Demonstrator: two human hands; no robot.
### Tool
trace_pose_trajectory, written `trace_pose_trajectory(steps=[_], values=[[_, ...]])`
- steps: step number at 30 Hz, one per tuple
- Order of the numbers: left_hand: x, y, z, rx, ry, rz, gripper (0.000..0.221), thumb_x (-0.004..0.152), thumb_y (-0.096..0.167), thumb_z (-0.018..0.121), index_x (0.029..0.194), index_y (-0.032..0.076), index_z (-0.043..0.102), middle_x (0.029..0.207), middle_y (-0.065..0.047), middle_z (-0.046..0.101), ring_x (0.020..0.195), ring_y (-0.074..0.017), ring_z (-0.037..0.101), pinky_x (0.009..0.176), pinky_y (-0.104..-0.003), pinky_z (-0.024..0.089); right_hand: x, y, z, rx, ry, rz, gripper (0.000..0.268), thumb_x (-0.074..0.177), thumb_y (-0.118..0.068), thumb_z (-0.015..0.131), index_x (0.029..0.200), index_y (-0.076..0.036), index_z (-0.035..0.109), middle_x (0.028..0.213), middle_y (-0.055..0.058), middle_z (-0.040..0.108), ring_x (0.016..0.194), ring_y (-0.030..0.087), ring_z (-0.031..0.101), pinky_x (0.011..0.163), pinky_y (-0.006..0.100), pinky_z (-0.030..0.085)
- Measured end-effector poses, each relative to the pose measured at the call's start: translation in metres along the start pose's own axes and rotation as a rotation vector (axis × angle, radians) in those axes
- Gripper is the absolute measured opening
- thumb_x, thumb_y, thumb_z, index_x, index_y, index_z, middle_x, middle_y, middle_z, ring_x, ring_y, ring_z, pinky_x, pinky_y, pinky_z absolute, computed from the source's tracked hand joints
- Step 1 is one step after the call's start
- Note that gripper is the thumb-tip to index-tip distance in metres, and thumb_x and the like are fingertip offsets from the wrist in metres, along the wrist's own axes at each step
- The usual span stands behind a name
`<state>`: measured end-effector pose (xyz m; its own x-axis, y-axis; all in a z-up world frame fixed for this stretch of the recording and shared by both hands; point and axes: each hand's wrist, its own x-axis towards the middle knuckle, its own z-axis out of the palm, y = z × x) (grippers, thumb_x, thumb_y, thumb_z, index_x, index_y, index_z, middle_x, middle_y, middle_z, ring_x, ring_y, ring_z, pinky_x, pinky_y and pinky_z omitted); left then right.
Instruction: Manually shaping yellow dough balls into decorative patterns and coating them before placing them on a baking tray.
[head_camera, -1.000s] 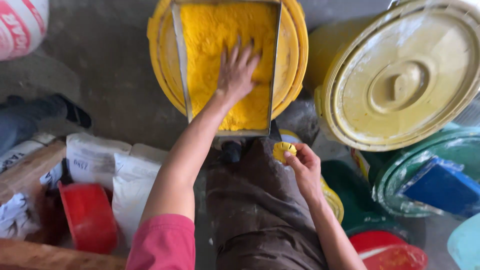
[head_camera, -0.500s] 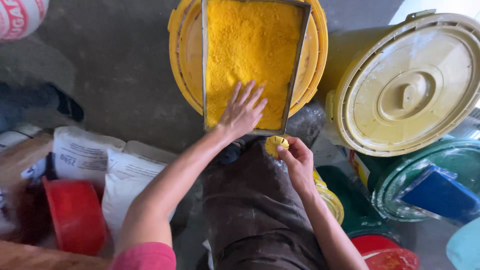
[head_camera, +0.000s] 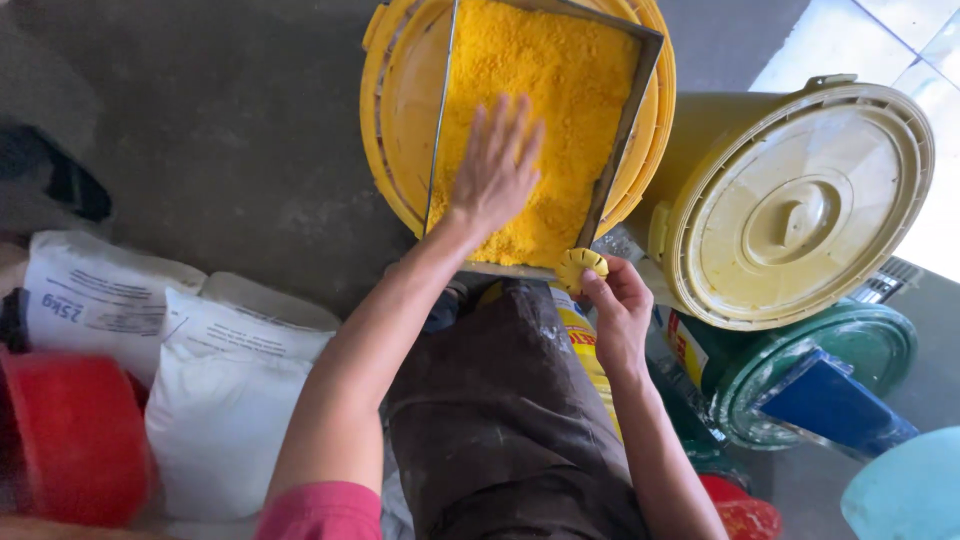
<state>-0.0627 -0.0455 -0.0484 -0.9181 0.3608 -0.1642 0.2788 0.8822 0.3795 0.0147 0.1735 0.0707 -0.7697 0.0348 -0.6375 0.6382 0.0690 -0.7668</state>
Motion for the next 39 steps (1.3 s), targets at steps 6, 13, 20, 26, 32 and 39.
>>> trace_pose_trajectory(steps=[6,13,20,26,32,39], values=[[0.000,0.039,0.029,0.054,-0.119,-0.061,0.082,0.099,0.058,0.049,0.156,0.000,0.037,0.167,-0.025,0.023,0.155,-0.0419,0.015,0.126,-0.055,0.007,-0.003,-0.016,0.019,-0.007,-0.048,0.020,0.017,0.098,-0.008,0.067,0.114,0.001,0.067,0.095,0.004,0.071,0.080,0.011,0.067,0.076,0.027,0.056],[-0.049,0.045,-0.012,-0.139,-0.026,-0.018,0.069,0.098,0.045,0.059,0.154,0.006,0.045,0.166,-0.021,0.029,0.154,-0.0429,0.021,0.125,-0.061,0.011,0.024,-0.019,0.015,-0.004,-0.001,-0.079,0.020,0.098,-0.005,0.069,0.116,0.001,0.064,0.098,0.003,0.071,0.083,0.010,0.067,0.077,0.026,0.056],[-0.105,0.052,-0.027,-0.373,0.172,-0.332,0.030,0.101,0.020,0.060,0.129,0.012,0.066,0.154,-0.016,0.051,0.146,-0.0412,0.042,0.122,-0.057,0.033,0.028,-0.102,0.040,-0.284,0.014,-0.646,0.021,0.104,0.000,0.070,0.122,0.000,0.060,0.115,0.008,0.062,0.103,0.013,0.060,0.093,0.027,0.052],[-0.110,0.057,-0.017,-0.992,0.514,-0.823,0.039,0.108,0.022,0.053,0.141,0.001,0.057,0.146,-0.017,0.059,0.136,-0.0337,0.058,0.115,-0.043,0.045,0.083,-0.036,0.080,-0.843,0.053,-0.982,0.036,0.091,-0.002,0.078,0.122,-0.004,0.061,0.130,0.018,0.061,0.121,0.035,0.058,0.103,0.044,0.049],[-0.115,0.054,-0.021,-1.168,0.556,-0.919,0.047,0.109,0.027,0.053,0.147,-0.001,0.051,0.149,-0.021,0.057,0.137,-0.0326,0.057,0.112,-0.039,0.045,0.085,0.030,0.077,-1.047,-0.186,-0.842,0.054,0.096,-0.019,0.076,0.141,-0.001,0.053,0.153,0.025,0.048,0.143,0.043,0.044,0.120,0.052,0.037],[-0.112,0.058,-0.005,-1.357,0.706,-0.890,0.054,0.109,0.032,0.053,0.150,-0.003,0.045,0.156,-0.022,0.050,0.143,-0.0325,0.053,0.115,-0.039,0.044,0.120,0.046,0.103,-1.149,-0.315,-0.873,0.075,0.106,-0.029,0.064,0.159,0.009,0.026,0.166,0.034,0.022,0.156,0.052,0.022,0.129,0.054,0.024]])
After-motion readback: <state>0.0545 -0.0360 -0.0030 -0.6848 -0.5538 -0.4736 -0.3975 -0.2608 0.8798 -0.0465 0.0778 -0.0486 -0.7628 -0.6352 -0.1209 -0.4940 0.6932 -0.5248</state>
